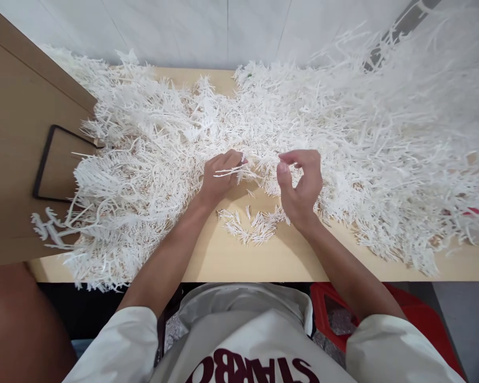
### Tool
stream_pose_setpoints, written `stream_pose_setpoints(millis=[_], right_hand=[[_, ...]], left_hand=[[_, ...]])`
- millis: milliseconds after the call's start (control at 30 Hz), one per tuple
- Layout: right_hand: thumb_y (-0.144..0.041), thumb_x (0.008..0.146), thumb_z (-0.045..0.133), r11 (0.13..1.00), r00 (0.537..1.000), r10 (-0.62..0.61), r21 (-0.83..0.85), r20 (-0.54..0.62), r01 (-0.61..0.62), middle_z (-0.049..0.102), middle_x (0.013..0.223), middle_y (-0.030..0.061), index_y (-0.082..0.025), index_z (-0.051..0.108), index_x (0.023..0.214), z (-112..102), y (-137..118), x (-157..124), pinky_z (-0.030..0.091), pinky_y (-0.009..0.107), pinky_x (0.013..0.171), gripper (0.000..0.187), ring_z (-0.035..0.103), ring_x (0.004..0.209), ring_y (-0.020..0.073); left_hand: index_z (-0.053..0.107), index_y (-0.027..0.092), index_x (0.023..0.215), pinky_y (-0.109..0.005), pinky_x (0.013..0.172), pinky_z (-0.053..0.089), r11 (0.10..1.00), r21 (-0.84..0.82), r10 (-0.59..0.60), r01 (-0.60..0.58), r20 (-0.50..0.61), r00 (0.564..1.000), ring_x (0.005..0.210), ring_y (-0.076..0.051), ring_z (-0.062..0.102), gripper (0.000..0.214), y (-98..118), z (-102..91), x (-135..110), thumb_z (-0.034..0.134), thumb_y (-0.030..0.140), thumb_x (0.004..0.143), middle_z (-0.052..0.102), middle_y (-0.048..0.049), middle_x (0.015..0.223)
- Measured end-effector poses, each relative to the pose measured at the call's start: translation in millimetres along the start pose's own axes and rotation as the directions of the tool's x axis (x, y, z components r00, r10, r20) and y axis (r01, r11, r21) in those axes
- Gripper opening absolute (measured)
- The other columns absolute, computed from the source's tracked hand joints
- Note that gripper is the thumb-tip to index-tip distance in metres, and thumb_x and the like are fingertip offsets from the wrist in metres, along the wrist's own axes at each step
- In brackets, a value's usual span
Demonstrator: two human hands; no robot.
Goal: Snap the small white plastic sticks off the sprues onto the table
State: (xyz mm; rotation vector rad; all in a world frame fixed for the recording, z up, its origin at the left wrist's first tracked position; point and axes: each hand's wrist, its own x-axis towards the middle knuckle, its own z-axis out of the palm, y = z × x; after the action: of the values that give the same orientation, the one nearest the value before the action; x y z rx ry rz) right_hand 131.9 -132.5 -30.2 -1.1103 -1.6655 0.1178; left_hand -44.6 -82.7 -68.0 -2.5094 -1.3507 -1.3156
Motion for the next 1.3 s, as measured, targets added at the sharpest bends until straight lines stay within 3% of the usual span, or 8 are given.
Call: stream_pose_setpoints(millis=[167, 267, 367, 433, 567, 633, 767, 1300], right_hand=[[-0.040, 0.094, 0.046, 0.998, 0.909, 0.048, 0.010, 0.413, -0.057, 0.060, 0.076, -0.0009, -0.022, 0.058, 0.080, 3, 17, 10, 0.040, 0.030, 0.067, 0.026, 0.052, 0.072, 0.0120], [-0.025, 0.094, 0.042, 0.965, 0.852, -0.257, 0.068, 0.456, 0.254, 0.047, 0.059, -0.0035, -0.021, 0.045, 0.065, 7, -3, -2, 0.035, 0.029, 0.061, 0.030, 0.042, 0.060, 0.0107], [-0.019, 0.089, 0.045, 0.778, 0.660, -0.613, 0.187, 0.435, 0.600, 0.049, 0.057, -0.0050, -0.023, 0.046, 0.066, 6, -26, -18, 0.033, 0.030, 0.060, 0.024, 0.044, 0.060, 0.0102], [-0.025, 0.089, 0.050, 0.697, 0.608, -0.702, 0.178, 0.372, 0.695, 0.058, 0.068, -0.0059, -0.025, 0.053, 0.075, 4, -31, -24, 0.036, 0.031, 0.063, 0.015, 0.052, 0.066, 0.0096], [-0.028, 0.091, 0.048, 0.942, 0.936, -0.328, -0.036, 0.127, 0.335, 0.065, 0.100, 0.0005, -0.031, 0.056, 0.109, 3, -9, -17, 0.039, 0.039, 0.080, 0.019, 0.060, 0.089, 0.0180], [-0.034, 0.093, 0.045, 0.991, 0.998, -0.036, -0.124, 0.042, 0.041, 0.061, 0.113, 0.0062, -0.029, 0.055, 0.118, 4, 7, -9, 0.037, 0.046, 0.090, 0.027, 0.056, 0.106, 0.0246], [-0.040, 0.093, 0.047, 0.979, 0.982, -0.038, -0.191, 0.185, 0.074, 0.061, 0.118, 0.0047, -0.031, 0.057, 0.120, 7, 25, 0, 0.036, 0.046, 0.095, 0.031, 0.053, 0.112, 0.0245], [-0.040, 0.094, 0.048, 0.984, 0.937, -0.078, -0.125, 0.339, 0.127, 0.062, 0.077, -0.0022, -0.025, 0.057, 0.090, 10, 31, -2, 0.039, 0.029, 0.070, 0.018, 0.055, 0.071, 0.0121]], left_hand=[[0.060, 0.020, 0.079, -0.027, 0.055, 0.029, 0.987, 0.065, 0.144, -0.145, 0.014, 0.989, 0.055, -0.011, 0.045, 0.028, 2, -0.5, 0, 0.041, 0.034, 0.095, 0.058, -0.0012, 0.064], [0.060, 0.020, 0.075, -0.027, 0.056, 0.031, 0.999, -0.034, -0.019, 0.019, 0.005, 1.000, 0.056, -0.011, 0.046, 0.032, -5, 1.5, 1, 0.042, 0.040, 0.094, 0.058, -0.0014, 0.066], [0.057, 0.019, 0.076, -0.028, 0.060, 0.036, 0.963, -0.130, -0.248, 0.235, -0.099, 0.964, 0.061, -0.012, 0.051, 0.037, -12, 2.8, 1, 0.036, 0.043, 0.095, 0.059, -0.0024, 0.069], [0.055, 0.019, 0.078, -0.028, 0.061, 0.038, 0.943, -0.183, -0.301, 0.277, -0.118, 0.946, 0.063, -0.012, 0.053, 0.036, -13, 2.9, 0, 0.035, 0.044, 0.096, 0.058, -0.0023, 0.069], [0.051, 0.020, 0.076, -0.027, 0.062, 0.041, 0.907, -0.318, -0.297, 0.277, -0.013, 0.955, 0.065, -0.012, 0.055, 0.037, -6, 3.0, -2, 0.037, 0.050, 0.094, 0.058, -0.0014, 0.069], [0.051, 0.021, 0.078, -0.027, 0.063, 0.044, 0.846, -0.435, -0.341, 0.310, 0.006, 0.940, 0.068, -0.011, 0.057, 0.037, 0, 2.8, -2, 0.037, 0.051, 0.094, 0.059, -0.0019, 0.073], [0.052, 0.021, 0.082, -0.025, 0.056, 0.046, 0.664, -0.628, -0.399, 0.407, 0.163, 0.902, 0.063, -0.009, 0.057, 0.035, 14, -0.3, 4, 0.037, 0.051, 0.094, 0.060, -0.0012, 0.074], [0.048, 0.020, 0.074, -0.022, 0.055, 0.043, 0.604, -0.657, -0.360, 0.451, 0.280, 0.890, 0.059, -0.007, 0.050, 0.027, 28, 1.4, 5, 0.054, 0.043, 0.087, 0.056, 0.0025, 0.069]])
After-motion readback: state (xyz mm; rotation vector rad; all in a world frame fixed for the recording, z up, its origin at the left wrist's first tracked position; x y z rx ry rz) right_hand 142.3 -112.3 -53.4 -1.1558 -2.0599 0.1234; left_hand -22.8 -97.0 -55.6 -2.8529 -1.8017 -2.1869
